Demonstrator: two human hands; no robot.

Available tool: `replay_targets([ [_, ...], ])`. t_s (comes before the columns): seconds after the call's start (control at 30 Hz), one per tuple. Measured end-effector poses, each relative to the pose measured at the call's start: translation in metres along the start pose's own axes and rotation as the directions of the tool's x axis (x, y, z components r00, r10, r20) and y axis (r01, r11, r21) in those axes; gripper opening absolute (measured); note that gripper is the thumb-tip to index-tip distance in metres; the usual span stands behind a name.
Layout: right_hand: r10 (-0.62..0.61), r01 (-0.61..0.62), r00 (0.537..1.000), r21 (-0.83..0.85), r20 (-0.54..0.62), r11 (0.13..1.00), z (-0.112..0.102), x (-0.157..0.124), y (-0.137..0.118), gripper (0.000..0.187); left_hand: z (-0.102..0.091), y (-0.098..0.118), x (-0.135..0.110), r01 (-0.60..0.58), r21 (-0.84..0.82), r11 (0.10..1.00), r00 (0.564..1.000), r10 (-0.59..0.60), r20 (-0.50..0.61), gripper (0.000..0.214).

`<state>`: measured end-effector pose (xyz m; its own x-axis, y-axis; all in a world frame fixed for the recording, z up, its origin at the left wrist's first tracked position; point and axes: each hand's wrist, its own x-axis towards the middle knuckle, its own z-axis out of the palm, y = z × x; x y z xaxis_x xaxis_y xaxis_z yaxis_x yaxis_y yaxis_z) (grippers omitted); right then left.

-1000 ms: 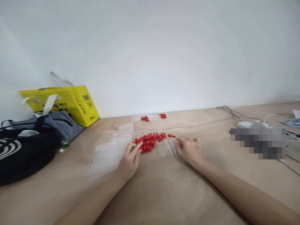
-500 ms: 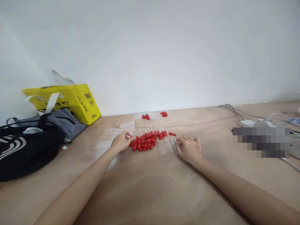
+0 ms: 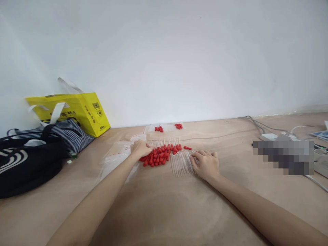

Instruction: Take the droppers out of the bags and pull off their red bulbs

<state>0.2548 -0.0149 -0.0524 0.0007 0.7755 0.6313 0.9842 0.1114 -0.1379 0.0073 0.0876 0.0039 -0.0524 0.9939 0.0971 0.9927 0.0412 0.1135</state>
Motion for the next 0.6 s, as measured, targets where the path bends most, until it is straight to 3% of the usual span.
replay_targets([
  [0.2, 0.000, 0.000, 1.000, 0.023, -0.020, 1.000, 0.000, 0.001, 0.001, 0.021, 0.001, 0.021, 0.007, 0.055, 0.038, 0.998, 0.998, -0.056, 0.035, 0.036],
  [0.4, 0.003, -0.002, 1.000, 0.052, -0.014, 0.999, 0.001, 0.000, 0.001, 0.020, -0.004, 0.019, 0.013, 0.030, 0.033, 0.999, 0.999, -0.032, 0.042, 0.027],
  [0.5, -0.001, 0.003, 1.000, 0.070, -0.022, 0.998, 0.002, 0.000, 0.001, 0.020, -0.013, 0.019, 0.004, -0.044, 0.023, 0.999, 0.999, 0.044, 0.001, 0.023],
  [0.6, -0.064, 0.071, 0.997, 0.169, -0.046, 0.983, 0.002, 0.000, 0.001, 0.019, -0.019, 0.021, -0.024, -0.199, 0.001, 0.980, 0.977, 0.199, -0.071, 0.023],
])
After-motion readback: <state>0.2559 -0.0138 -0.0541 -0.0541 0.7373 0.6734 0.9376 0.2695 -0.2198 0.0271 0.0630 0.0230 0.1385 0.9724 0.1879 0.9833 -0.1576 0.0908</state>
